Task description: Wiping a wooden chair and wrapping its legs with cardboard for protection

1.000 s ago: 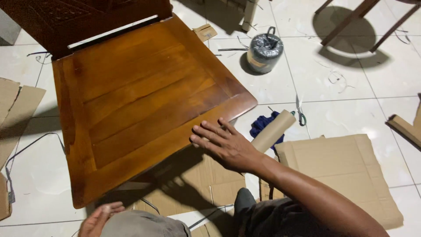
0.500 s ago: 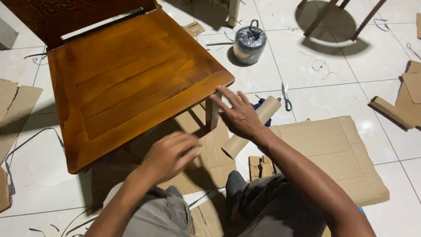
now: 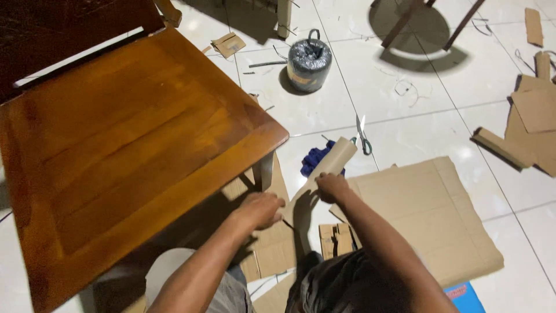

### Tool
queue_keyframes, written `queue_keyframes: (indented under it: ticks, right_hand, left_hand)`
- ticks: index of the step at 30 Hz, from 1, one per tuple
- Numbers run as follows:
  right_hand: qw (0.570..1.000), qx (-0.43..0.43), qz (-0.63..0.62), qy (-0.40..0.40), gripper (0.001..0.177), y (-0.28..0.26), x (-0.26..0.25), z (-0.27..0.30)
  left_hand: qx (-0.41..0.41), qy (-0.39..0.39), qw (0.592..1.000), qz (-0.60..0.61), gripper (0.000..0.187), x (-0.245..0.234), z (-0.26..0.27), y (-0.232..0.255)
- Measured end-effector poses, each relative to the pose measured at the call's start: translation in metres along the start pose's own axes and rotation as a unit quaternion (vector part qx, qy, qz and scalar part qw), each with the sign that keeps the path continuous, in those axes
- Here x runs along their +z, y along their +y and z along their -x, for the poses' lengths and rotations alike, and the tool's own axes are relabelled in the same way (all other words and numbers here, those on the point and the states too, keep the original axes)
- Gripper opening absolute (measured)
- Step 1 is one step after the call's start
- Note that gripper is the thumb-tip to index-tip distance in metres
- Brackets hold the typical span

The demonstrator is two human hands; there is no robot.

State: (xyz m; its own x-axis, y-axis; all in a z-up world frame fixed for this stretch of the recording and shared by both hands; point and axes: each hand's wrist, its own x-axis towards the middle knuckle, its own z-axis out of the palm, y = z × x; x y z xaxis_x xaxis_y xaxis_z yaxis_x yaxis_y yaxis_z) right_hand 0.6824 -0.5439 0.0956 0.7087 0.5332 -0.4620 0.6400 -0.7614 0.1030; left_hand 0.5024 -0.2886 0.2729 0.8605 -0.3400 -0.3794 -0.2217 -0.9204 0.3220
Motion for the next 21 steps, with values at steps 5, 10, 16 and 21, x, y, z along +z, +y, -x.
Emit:
queue_keyframes:
  ticks: [5, 10, 16, 21]
  right_hand:
    - [0.995, -0.081, 0.024, -0.059, 0.038, -0.018, -0.01, -0.031]
    - [0.984, -0.151, 0.09, -0.033, 0.033, -0.028, -0.035, -0.042]
    - [0.995, -0.034, 0.051, -0.074, 0.024, 0.001, 0.03, -0.087]
    - [0.995, -0.014, 0.042, 0.09, 0.02, 0.011, 0.018, -0.099]
  left_hand:
    - [-0.003, -0.046, 0.998, 0.046, 0.04, 0.005, -0.036, -0.022]
    - [-0.011, 0.008, 1.0, 0.011, 0.047, 0.087, -0.093, -0.079]
    - [-0.315, -0.138, 0.616, 0.709, 0.069, 0.07, -0.089, -0.074]
    - [-0.273, -0.134, 0.718, 0.626, 0.066, 0.077, -0.101, -0.083]
